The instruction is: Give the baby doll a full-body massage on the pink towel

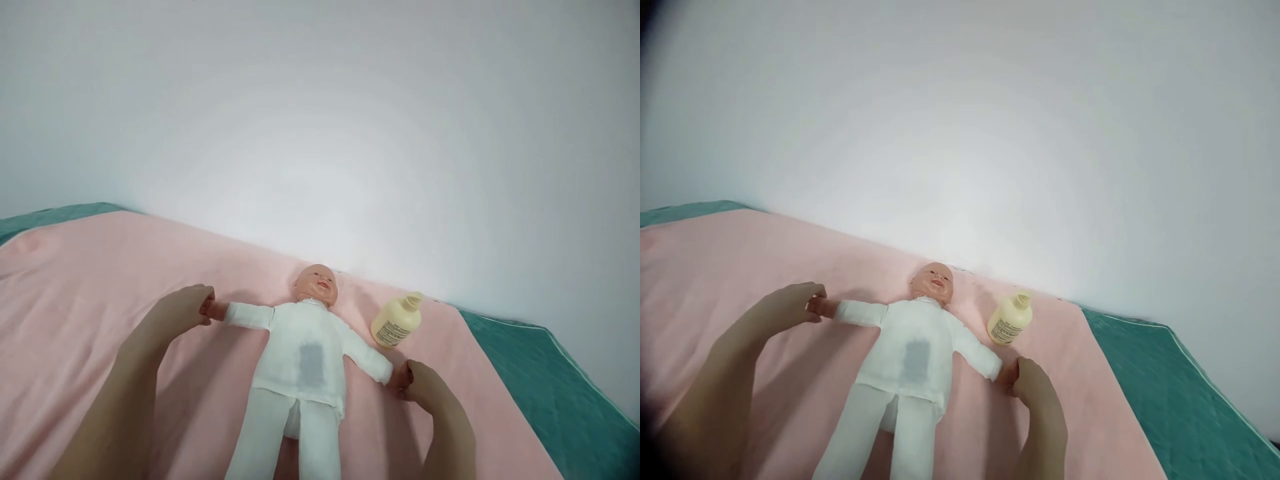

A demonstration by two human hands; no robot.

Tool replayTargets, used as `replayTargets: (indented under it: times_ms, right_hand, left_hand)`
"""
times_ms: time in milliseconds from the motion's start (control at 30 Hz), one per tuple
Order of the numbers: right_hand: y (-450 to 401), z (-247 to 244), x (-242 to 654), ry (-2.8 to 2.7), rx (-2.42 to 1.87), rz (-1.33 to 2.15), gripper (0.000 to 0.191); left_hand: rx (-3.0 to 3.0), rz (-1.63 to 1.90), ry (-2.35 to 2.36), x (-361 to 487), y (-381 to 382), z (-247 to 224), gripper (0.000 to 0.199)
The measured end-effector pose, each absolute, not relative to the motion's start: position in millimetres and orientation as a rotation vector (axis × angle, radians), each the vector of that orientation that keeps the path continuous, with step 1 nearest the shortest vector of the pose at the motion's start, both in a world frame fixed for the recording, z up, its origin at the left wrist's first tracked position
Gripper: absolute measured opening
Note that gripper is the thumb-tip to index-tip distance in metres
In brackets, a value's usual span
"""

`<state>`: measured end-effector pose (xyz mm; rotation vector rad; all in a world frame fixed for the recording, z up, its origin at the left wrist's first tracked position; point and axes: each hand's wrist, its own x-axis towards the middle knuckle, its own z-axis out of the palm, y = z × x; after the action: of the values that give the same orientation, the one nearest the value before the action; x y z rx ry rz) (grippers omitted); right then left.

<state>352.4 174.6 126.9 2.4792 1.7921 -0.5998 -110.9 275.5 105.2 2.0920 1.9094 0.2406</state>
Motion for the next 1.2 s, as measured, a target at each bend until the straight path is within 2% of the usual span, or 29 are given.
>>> replayTargets:
  times_ms: [100,200,400,500,633,733,900,1033,1200]
  right_hand:
    - [172.5,128.0,351.5,1.821,2.511,-0.604,0.023]
    - [169.5,133.7,348.9,1.829,2.562,-0.533,0.022]
    - [159.3,153.0,341.2,1.885,2.681,-0.611,0.013]
    - [152.5,163.9,332.3,1.971,2.767,-0.687,0.023]
    - [142.8,178.9,309.9,2.140,2.780,-0.518,0.018]
    - [135.5,188.7,288.1,2.338,2.684,-0.423,0.013]
    - [130.5,190.9,258.1,2.593,2.428,-0.377,0.015]
    - [135.4,179.5,240.4,2.755,2.106,-0.324,0.029]
    - [138.1,164.5,222.6,2.778,1.890,-0.322,0.027]
  left_hand:
    - [2.047,0.110,1.906,-111.0,283.0,91.9,0.012]
    - [2.018,0.136,1.892,-110.5,283.1,89.4,0.011]
    - [1.995,0.331,1.966,-109.7,265.1,116.0,0.015]
    - [2.075,0.473,1.966,-101.7,254.1,133.2,0.018]
    - [2.203,0.725,1.843,-84.7,241.4,146.1,0.028]
    - [2.358,0.850,1.718,-65.6,229.2,154.6,0.030]
    - [2.634,0.817,1.129,-16.6,204.2,169.0,0.016]
    - [2.799,0.713,0.878,22.0,192.9,155.9,0.018]
    - [2.996,0.634,0.804,41.7,188.5,134.9,0.018]
